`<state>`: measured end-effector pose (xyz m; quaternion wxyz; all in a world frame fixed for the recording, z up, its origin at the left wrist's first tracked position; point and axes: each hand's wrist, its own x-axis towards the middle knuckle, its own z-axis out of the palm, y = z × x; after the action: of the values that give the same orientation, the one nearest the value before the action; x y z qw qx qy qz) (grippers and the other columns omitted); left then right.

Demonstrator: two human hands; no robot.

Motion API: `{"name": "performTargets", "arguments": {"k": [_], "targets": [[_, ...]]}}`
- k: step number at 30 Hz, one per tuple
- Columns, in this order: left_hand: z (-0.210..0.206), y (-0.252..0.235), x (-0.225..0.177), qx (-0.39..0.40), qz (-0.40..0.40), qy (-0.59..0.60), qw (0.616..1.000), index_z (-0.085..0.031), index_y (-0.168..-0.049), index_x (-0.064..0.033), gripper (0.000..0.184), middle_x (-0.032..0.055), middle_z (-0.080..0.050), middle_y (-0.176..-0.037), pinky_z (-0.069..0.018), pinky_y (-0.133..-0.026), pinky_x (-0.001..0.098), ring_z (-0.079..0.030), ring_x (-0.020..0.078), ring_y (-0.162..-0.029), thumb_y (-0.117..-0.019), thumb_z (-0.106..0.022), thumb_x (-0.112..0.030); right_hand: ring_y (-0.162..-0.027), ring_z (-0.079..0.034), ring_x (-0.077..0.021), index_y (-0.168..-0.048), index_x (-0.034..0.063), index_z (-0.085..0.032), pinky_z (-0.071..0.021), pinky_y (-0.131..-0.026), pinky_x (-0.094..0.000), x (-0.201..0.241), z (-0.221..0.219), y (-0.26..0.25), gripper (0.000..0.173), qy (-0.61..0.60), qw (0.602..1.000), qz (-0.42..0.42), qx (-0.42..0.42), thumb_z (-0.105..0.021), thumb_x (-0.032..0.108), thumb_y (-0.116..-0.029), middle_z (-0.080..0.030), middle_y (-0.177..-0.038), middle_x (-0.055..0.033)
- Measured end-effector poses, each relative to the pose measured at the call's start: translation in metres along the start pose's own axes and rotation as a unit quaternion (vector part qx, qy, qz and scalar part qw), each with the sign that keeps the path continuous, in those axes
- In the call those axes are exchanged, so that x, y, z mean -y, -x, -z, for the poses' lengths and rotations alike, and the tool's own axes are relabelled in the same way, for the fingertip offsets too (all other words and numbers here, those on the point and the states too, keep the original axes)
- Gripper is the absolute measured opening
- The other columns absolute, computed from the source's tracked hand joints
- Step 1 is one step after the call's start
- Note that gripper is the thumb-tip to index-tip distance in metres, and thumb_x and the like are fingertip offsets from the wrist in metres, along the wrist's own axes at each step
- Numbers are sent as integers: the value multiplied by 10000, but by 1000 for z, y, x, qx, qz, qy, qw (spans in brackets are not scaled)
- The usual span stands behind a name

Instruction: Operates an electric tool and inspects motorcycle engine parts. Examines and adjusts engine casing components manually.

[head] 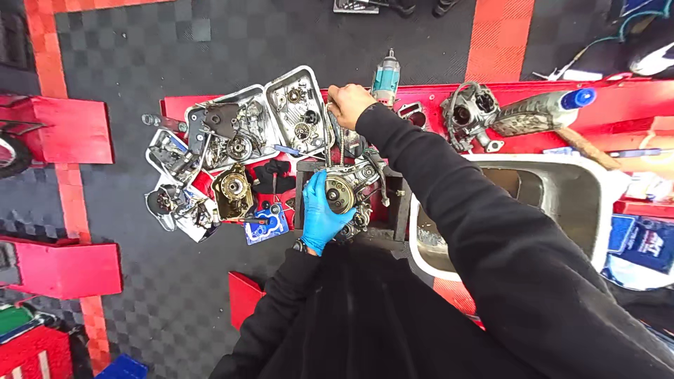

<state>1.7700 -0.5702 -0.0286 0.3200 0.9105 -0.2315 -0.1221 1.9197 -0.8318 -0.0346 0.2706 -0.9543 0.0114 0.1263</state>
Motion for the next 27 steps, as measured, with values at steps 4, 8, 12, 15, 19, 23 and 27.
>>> {"name": "performTargets", "arguments": {"k": [4, 8, 12, 15, 19, 23, 27], "targets": [[0, 0, 0, -1, -5, 4, 1000, -445, -1510, -5, 1187, 216, -484, -1522, -350, -1211, 484, -435, 363, -1432, -568, -913, -554, -1022, -693, -423, -1197, 70, -654, -535, -874, -643, -1, 0, -2, 287, 3, 1000, 6, 5, -551, 280, -1031, -716, -1025, -200], [1, -1, 1, 5, -16, 3, 1000, -444, -1503, 5, 1194, 228, -484, -1517, -348, -1212, 484, -431, 370, -1434, -561, -912, -560, -1064, -680, -422, -1190, 68, -666, -531, -898, -643, 2, 1, -5, 273, -2, 1000, -21, 8, -615, 242, -986, -711, -1070, -207], [26, -10, 4, 75, 39, 112, 990, -426, -1532, -32, 1147, 193, -460, -1544, -384, -1204, 432, -427, 291, -1450, -634, -920, -547, -1111, -661, -419, -1206, 48, -665, -529, -925, -623, 3, 1, -1, 306, -8, 999, -31, -1, -650, 196, -939, -688, -1133, -221], [44, -49, 24, 80, 140, 236, 958, -497, -1487, -48, 587, 127, -608, -1421, -507, -1105, 413, -600, 204, -1298, -1012, -627, -367, -1109, -665, -426, -1212, 42, -657, -537, -918, -635, -2, -2, 8, 298, -10, 998, -54, -24, -626, 197, -960, -684, -1147, -227], [13, -103, 64, 189, 208, 200, 939, -609, -1397, -78, 528, 126, -681, -1316, -518, -1053, 477, -669, 242, -1186, -1118, -330, -429, -1118, -667, -445, -1229, 33, -662, -519, -938, -664, -7, -2, 24, 307, -16, 995, -91, -42, -604, 196, -975, -699, -1157, -237], [0, -117, 58, 211, 226, 229, 923, -662, -1316, -89, 536, 126, -725, -1200, -545, -981, 485, -706, 253, -1074, -1110, -339, -463, -1087, -684, -436, -1215, 46, -668, -517, -929, -669, -9, 2, 35, 299, -4, 992, -113, -50, -604, 213, -976, -716, -1125, -223], [22, -121, 32, 231, 221, 260, 911, -639, -1318, -55, 495, 119, -711, -1188, -529, -927, 427, -677, 210, -1016, -1136, -301, -370, -1041, -703, -428, -1235, 92, -666, -516, -894, -685, -4, 2, 36, 306, 7, 990, -128, -50, -577, 272, -1005, -737, -1084, -192]]}}
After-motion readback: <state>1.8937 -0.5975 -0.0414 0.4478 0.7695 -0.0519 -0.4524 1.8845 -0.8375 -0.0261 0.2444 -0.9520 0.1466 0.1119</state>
